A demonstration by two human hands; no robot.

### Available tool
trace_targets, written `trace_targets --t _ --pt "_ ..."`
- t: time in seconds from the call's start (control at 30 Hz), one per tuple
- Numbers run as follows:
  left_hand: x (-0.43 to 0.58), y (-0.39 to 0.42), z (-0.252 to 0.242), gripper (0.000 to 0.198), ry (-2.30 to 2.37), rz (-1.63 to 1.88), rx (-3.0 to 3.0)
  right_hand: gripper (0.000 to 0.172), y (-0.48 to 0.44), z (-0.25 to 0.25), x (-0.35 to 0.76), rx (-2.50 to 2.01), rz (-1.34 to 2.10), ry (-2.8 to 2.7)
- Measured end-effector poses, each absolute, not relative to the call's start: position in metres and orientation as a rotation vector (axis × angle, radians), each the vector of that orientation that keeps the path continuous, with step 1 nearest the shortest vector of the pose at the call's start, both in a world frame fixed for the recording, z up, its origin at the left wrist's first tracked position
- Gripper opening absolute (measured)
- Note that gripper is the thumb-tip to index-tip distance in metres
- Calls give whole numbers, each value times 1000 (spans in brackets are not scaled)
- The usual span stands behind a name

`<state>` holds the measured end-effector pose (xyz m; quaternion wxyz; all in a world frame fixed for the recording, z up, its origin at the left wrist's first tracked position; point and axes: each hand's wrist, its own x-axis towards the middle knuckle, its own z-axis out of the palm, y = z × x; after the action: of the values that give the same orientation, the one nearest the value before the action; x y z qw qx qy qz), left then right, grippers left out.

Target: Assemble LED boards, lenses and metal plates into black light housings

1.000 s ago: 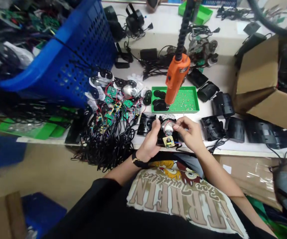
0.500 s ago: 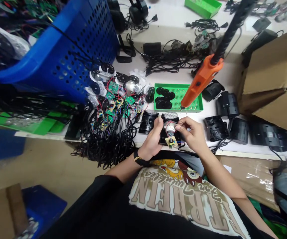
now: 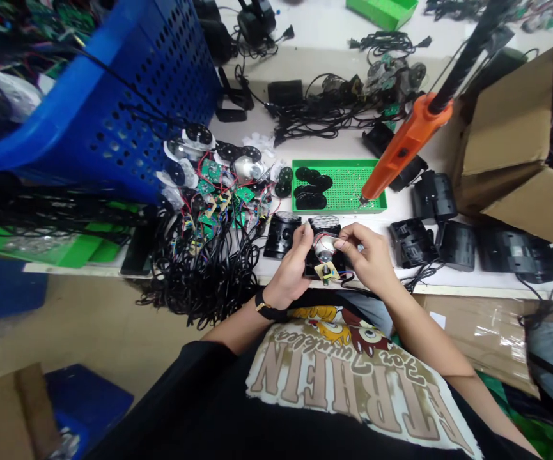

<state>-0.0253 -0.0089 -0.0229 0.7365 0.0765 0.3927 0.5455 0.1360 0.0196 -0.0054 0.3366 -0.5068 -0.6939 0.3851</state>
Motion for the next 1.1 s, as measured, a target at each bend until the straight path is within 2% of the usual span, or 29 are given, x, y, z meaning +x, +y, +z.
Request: trace_targets --t 0.23,0.5,1.1 --pt "-27 -7 -23 43 857 1174 213 11 20 -2 133 -1319 1022 -1785" --pt "-26 -4 -22 31 832 1171 167 9 26 3 129 -1257 999 -1829" --pt "-27 -4 -22 44 830 1154 197 10 23 -1 131 -1274 978 -1809"
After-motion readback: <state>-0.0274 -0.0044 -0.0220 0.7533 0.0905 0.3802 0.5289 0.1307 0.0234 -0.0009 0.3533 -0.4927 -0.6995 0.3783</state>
